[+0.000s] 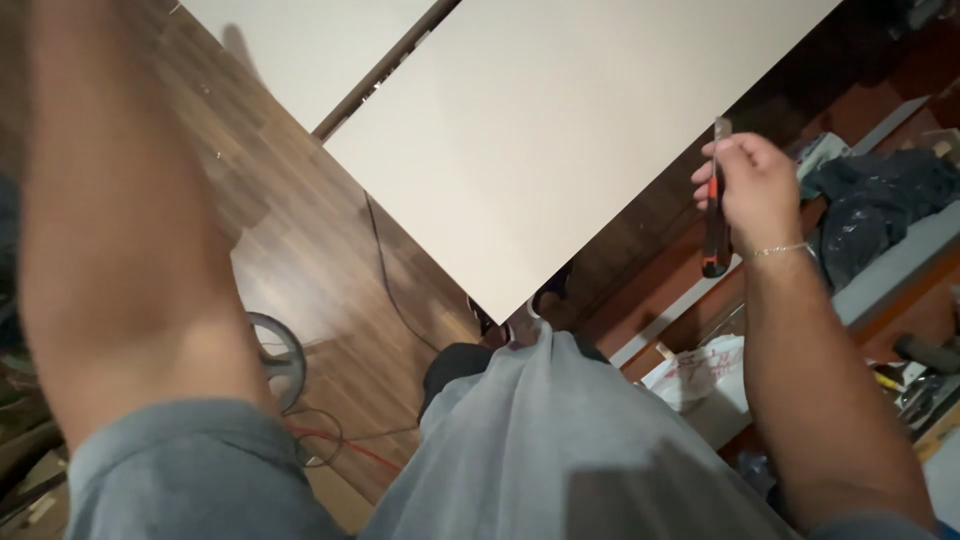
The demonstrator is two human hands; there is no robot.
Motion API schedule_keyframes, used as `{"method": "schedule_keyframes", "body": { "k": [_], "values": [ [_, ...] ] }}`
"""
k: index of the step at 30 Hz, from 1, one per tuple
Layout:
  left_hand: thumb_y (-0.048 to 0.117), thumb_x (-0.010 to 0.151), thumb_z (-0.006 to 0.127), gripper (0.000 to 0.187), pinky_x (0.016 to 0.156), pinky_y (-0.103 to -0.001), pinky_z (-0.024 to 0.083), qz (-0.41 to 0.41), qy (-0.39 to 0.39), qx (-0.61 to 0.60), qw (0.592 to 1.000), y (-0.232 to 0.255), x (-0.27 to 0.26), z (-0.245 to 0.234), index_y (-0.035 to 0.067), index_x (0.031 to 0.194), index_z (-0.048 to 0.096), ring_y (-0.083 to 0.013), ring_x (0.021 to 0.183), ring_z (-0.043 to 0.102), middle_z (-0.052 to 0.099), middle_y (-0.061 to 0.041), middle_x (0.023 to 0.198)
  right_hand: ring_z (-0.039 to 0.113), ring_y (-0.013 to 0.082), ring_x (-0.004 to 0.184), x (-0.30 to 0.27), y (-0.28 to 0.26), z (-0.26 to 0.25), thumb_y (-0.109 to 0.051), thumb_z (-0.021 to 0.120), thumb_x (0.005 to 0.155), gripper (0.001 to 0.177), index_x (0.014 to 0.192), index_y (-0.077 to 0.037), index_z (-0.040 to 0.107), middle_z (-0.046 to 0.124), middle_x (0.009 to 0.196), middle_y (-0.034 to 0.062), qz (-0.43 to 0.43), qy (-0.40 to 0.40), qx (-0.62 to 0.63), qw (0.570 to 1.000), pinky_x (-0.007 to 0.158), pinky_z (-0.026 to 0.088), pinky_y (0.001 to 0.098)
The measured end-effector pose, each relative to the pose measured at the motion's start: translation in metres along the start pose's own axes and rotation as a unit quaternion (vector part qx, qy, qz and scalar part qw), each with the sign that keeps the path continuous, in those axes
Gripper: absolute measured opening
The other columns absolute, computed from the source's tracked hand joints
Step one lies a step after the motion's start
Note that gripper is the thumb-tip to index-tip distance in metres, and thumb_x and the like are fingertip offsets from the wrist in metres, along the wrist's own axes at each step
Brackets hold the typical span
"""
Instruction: Trimming the excess edge banding from a laminate board using a utility knife
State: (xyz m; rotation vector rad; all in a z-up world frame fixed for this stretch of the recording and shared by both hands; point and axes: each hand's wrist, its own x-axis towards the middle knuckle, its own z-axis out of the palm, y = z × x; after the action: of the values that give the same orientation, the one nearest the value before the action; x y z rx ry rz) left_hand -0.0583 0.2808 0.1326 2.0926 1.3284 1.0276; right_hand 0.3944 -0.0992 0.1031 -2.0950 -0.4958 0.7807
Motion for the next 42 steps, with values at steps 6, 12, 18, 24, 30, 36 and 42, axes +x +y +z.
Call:
{"method": "schedule_keyframes", "body": {
  "k": [6, 12, 18, 24, 30, 36, 42],
  "values": [
    [0.001, 0.104, 0.080, 0.047, 0.107, -0.048, 0.052, 0.079, 0.135, -0.026, 0.987, 0.006, -0.067, 0.066, -0.004, 0.140, 0.050, -0.0383, 0.126, 0.060, 0.058, -0.023, 0.135, 0.058, 0.0106, 0.055, 0.016, 0.028, -0.018, -0.018, 0.051, 0.109, 0.018, 0.107, -0.009, 0.066, 0.064, 0.074, 0.0058, -0.017, -0.052, -0.017, 0.998, 0.048, 0.050, 0.0234],
    [0.014, 0.108, 0.073, 0.073, 0.130, -0.055, 0.036, -0.181, 0.099, -0.053, 0.977, 0.081, -0.222, 0.087, 0.007, 0.161, 0.024, -0.0405, 0.156, 0.036, 0.027, -0.022, 0.166, 0.057, 0.0118, 0.052, 0.029, 0.013, -0.016, -0.018, 0.049, 0.105, 0.021, 0.100, -0.008, 0.067, 0.062, 0.068, 0.0051, 0.007, -0.070, -0.076, 0.995, 0.046, 0.046, 0.0231],
    [0.036, 0.104, 0.066, 0.032, 0.066, -0.016, 0.047, -0.452, -0.077, -0.293, 0.839, 0.005, -0.315, 0.142, 0.009, 0.122, 0.066, -0.0020, 0.074, 0.057, 0.064, 0.003, 0.093, 0.070, 0.0188, 0.054, 0.056, 0.028, -0.007, -0.017, 0.059, 0.104, 0.019, 0.105, -0.003, 0.072, 0.069, 0.069, 0.0146, -0.038, -0.088, -0.135, 0.986, 0.048, 0.062, 0.0308],
    [0.016, 0.100, 0.072, 0.016, 0.063, -0.029, 0.057, -0.414, -0.076, -0.420, 0.804, 0.059, -0.271, 0.118, 0.001, 0.105, 0.068, -0.0109, 0.066, 0.065, 0.068, -0.005, 0.078, 0.070, 0.0208, 0.054, 0.027, 0.009, 0.007, -0.017, 0.060, 0.103, 0.020, 0.096, -0.004, 0.072, 0.069, 0.067, 0.0164, -0.032, -0.109, -0.166, 0.980, 0.048, 0.062, 0.0323],
    [0.016, 0.100, 0.074, 0.017, 0.056, -0.028, 0.056, -0.404, -0.114, -0.407, 0.811, 0.015, -0.293, 0.131, 0.001, 0.097, 0.066, -0.0142, 0.058, 0.065, 0.065, -0.006, 0.071, 0.069, 0.0178, 0.056, 0.019, 0.017, 0.013, -0.018, 0.057, 0.103, 0.021, 0.103, -0.003, 0.072, 0.069, 0.070, 0.0148, -0.031, -0.104, -0.158, 0.981, 0.051, 0.062, 0.0281],
    [0.015, 0.099, 0.075, 0.019, 0.054, -0.033, 0.060, -0.416, -0.104, -0.426, 0.797, 0.018, -0.289, 0.133, -0.001, 0.096, 0.065, -0.0197, 0.057, 0.071, 0.068, -0.012, 0.071, 0.070, 0.0193, 0.054, -0.009, 0.013, 0.026, -0.016, 0.061, 0.099, 0.018, 0.097, -0.003, 0.073, 0.071, 0.068, 0.0155, -0.026, -0.153, -0.177, 0.972, 0.050, 0.062, 0.0303],
    [0.018, 0.099, 0.074, 0.022, 0.052, -0.032, 0.059, -0.407, -0.123, -0.404, 0.810, 0.031, -0.283, 0.124, -0.002, 0.098, 0.066, -0.0233, 0.056, 0.072, 0.070, -0.016, 0.072, 0.068, 0.0178, 0.056, -0.039, 0.002, 0.037, -0.016, 0.059, 0.100, 0.020, 0.101, -0.002, 0.073, 0.071, 0.071, 0.0157, -0.005, -0.130, -0.161, 0.978, 0.053, 0.062, 0.0279]
  ]
}}
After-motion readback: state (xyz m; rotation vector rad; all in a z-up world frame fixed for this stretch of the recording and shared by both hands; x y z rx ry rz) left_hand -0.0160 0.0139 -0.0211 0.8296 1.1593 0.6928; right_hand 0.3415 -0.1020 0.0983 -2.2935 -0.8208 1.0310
